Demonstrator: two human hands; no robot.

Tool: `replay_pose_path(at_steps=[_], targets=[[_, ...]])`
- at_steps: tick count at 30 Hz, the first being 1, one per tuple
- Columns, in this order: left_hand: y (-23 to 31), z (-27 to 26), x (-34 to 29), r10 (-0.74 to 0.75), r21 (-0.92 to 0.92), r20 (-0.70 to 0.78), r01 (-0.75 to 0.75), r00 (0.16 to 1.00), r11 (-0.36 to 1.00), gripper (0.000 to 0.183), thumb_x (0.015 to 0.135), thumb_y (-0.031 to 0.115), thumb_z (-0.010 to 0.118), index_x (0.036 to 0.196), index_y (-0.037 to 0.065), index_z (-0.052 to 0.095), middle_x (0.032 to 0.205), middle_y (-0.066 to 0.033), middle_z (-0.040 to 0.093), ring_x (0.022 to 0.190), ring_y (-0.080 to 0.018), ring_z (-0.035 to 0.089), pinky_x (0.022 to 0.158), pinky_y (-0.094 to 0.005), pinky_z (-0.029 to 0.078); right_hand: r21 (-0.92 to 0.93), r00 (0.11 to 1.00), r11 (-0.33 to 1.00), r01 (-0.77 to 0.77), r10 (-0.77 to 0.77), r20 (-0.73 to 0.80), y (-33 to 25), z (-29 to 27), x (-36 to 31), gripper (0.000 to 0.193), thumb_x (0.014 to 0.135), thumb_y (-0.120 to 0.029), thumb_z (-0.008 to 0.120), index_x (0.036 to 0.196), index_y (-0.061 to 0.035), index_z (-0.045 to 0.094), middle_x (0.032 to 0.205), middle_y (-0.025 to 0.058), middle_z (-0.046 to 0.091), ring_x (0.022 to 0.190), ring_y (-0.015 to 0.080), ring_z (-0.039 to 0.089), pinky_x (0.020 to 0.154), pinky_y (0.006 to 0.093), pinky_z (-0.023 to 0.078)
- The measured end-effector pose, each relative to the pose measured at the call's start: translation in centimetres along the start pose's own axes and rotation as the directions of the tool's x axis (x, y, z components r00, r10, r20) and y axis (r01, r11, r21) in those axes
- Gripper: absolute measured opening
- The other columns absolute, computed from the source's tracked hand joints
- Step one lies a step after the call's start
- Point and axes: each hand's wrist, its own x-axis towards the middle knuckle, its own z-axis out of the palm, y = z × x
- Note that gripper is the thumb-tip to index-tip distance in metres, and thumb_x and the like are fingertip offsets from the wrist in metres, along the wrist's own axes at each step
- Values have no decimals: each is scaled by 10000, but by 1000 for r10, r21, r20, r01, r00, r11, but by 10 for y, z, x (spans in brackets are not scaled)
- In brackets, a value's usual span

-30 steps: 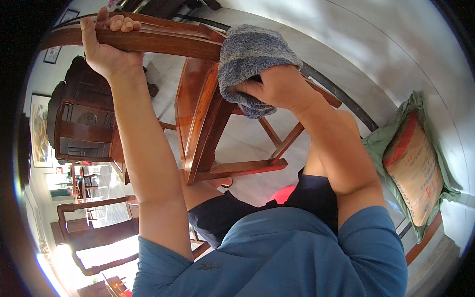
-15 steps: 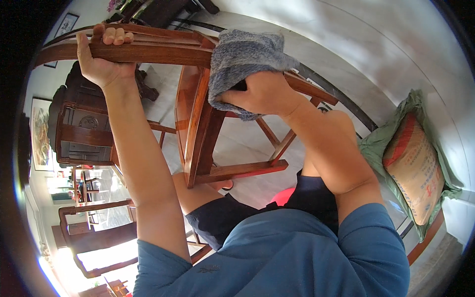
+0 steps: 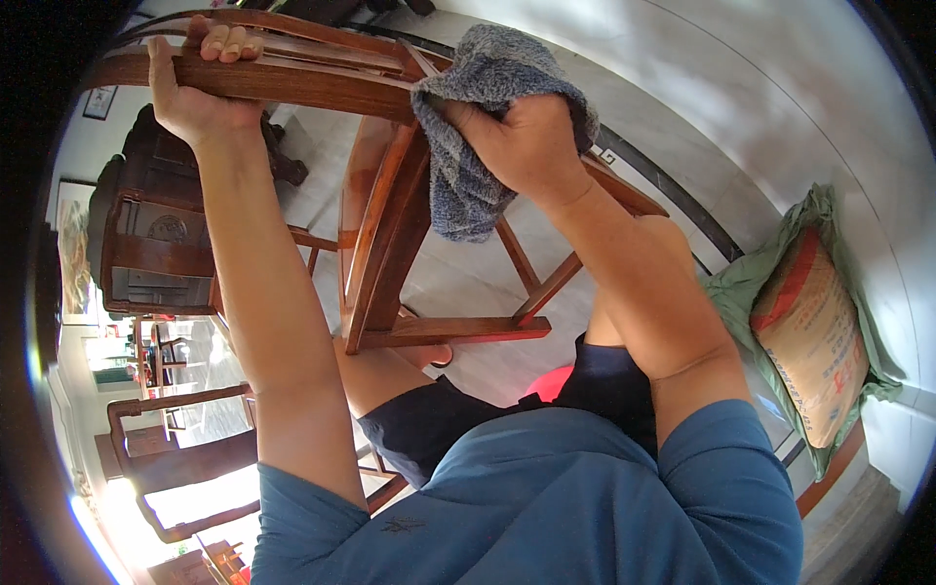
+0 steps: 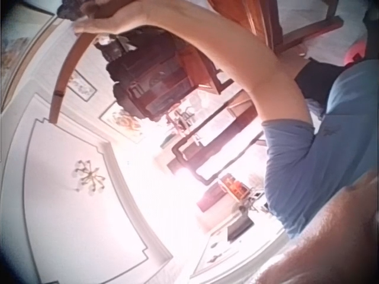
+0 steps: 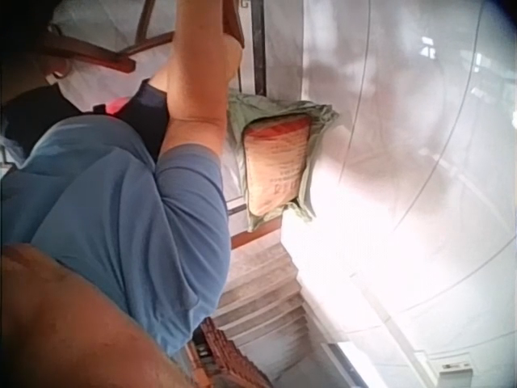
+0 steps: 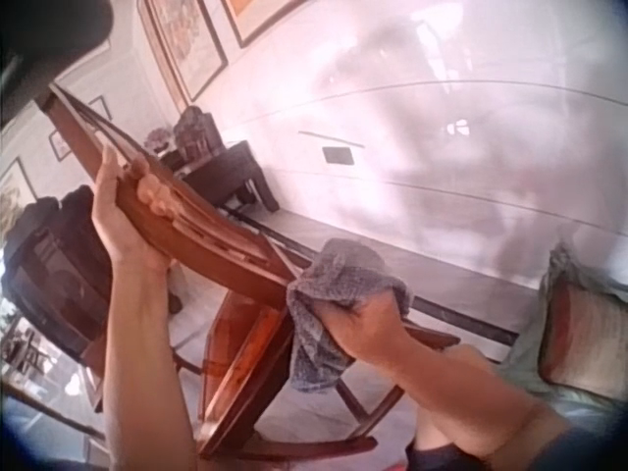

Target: The person wipes down the wood surfaces of a chair with a cloth, including the seat, backrest, and legs, while tilting the chair to reach different areas.

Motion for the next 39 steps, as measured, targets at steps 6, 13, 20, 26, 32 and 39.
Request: replay_pose_path(at_steps=[6,13,20,26,32,39], targets=[[-30,66,-17,226,126,-105,-213,968,969,404,973,443,686,851,58,699,587,-10,547,489,-133,532,466,-275,463,-274,943,960,-52,138,304,-16,-4,-7,449,776,-324,889,1111,-61,747,1101,160,727,1007,359,682,902,423,531],[-32,54,-3,194,89,-113,-185,974,979,411,984,463,674,860,72,685,570,10,528,450,-121,513,423,-252,453,-238,962,938,253,-270,-39,2,-11,4,255,822,-183,838,1036,-58,778,993,132,766,861,342,724,776,376,573],[-35,51,0,313,219,-104,-285,944,933,429,995,457,667,896,40,687,574,2,537,461,-132,539,440,-259,474,-345,962,917,199,-116,246,-16,-3,-9,235,829,-120,833,1044,-49,772,1051,111,755,969,323,700,880,397,541],[-35,49,5,261,201,-161,-227,952,953,440,976,479,690,919,44,647,583,-8,545,479,-141,555,464,-271,487,-178,965,956,234,-206,163,1,-4,3,212,815,-99,842,1013,-46,786,1038,119,755,988,322,695,894,404,531],[-38,47,7,270,202,-205,-229,941,952,453,965,486,705,955,38,637,588,-22,540,486,-156,553,466,-288,474,-224,932,914,338,-358,-55,12,-2,9,138,865,2,763,997,-24,793,1025,139,763,951,312,718,883,379,537],[-30,43,-1,258,182,-226,-220,939,958,489,954,501,712,999,21,625,620,-59,559,503,-193,560,490,-310,485,-648,713,729,-223,575,401,-22,-20,0,447,879,-429,781,1121,-54,757,1068,164,764,1010,338,719,885,415,539]])
